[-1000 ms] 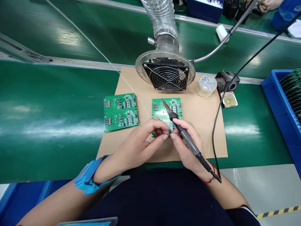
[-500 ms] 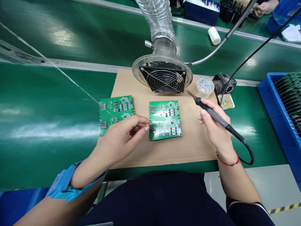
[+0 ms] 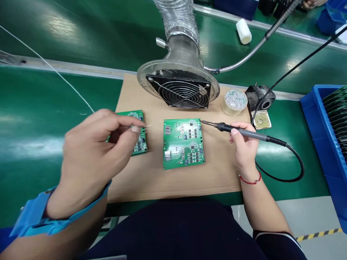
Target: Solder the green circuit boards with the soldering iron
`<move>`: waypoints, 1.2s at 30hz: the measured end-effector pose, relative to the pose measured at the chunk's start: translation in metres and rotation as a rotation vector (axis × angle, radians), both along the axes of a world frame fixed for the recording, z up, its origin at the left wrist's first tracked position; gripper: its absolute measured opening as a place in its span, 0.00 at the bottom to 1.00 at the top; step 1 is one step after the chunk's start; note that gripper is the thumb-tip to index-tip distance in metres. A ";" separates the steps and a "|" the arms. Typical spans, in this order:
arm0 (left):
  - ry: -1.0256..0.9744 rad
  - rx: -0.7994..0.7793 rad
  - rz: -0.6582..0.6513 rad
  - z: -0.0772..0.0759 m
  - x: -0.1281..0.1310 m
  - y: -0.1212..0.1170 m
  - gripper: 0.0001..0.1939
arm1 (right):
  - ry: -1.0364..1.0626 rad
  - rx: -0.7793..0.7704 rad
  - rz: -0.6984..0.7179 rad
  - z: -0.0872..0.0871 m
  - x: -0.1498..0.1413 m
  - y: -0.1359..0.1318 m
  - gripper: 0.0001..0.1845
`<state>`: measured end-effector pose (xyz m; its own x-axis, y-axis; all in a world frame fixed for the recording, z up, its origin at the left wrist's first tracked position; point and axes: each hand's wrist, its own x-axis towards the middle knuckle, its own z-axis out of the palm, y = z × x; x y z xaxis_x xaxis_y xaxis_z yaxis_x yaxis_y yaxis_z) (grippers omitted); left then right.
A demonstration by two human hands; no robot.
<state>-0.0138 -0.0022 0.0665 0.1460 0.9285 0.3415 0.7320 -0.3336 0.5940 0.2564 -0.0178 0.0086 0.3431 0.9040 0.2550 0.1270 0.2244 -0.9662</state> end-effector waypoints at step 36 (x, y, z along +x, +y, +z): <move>0.039 0.094 -0.149 -0.011 0.008 0.008 0.09 | 0.020 -0.019 0.032 0.007 -0.002 -0.001 0.03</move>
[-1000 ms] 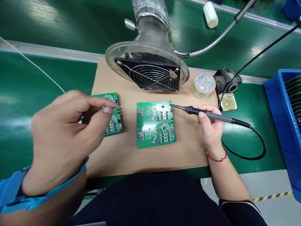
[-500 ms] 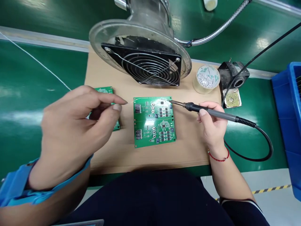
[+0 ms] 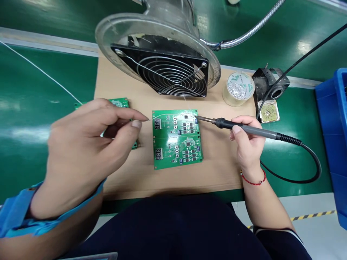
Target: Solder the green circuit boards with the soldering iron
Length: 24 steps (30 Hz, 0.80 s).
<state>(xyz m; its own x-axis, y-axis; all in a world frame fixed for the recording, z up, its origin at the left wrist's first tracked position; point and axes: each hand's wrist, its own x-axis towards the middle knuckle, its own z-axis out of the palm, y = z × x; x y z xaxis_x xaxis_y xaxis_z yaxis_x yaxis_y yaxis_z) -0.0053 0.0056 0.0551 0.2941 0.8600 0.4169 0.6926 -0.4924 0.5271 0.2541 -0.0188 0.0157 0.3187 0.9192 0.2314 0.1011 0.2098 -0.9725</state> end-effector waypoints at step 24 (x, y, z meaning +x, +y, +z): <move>-0.001 -0.022 -0.074 -0.003 -0.004 -0.023 0.08 | -0.013 0.061 -0.053 0.015 0.000 -0.015 0.05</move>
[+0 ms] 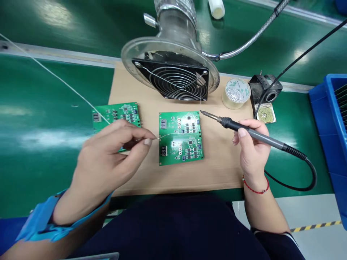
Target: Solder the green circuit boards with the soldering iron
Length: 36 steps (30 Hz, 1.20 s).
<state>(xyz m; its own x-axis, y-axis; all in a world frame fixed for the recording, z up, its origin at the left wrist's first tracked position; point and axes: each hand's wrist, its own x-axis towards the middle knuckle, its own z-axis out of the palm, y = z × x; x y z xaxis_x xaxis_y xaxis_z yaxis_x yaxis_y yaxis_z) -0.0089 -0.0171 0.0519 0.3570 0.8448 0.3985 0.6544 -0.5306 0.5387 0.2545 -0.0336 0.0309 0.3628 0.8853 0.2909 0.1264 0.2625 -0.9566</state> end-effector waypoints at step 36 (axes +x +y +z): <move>0.212 0.090 -0.040 -0.008 0.017 -0.010 0.07 | 0.055 -0.054 0.008 -0.024 -0.004 -0.044 0.05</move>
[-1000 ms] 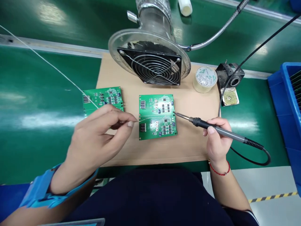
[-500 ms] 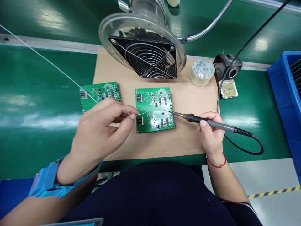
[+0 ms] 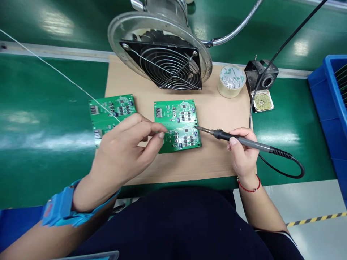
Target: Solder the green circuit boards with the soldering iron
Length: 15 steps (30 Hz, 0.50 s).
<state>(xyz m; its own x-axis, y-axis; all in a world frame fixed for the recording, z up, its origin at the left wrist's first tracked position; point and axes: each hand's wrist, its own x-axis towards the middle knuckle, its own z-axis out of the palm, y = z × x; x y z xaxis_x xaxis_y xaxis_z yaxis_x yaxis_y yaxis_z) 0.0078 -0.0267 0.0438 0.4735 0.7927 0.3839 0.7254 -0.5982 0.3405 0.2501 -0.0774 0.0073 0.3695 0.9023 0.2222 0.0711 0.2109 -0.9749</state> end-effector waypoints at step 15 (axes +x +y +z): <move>0.102 0.016 -0.045 -0.004 0.009 0.001 0.11 | -0.027 -0.007 -0.008 -0.001 0.001 0.000 0.07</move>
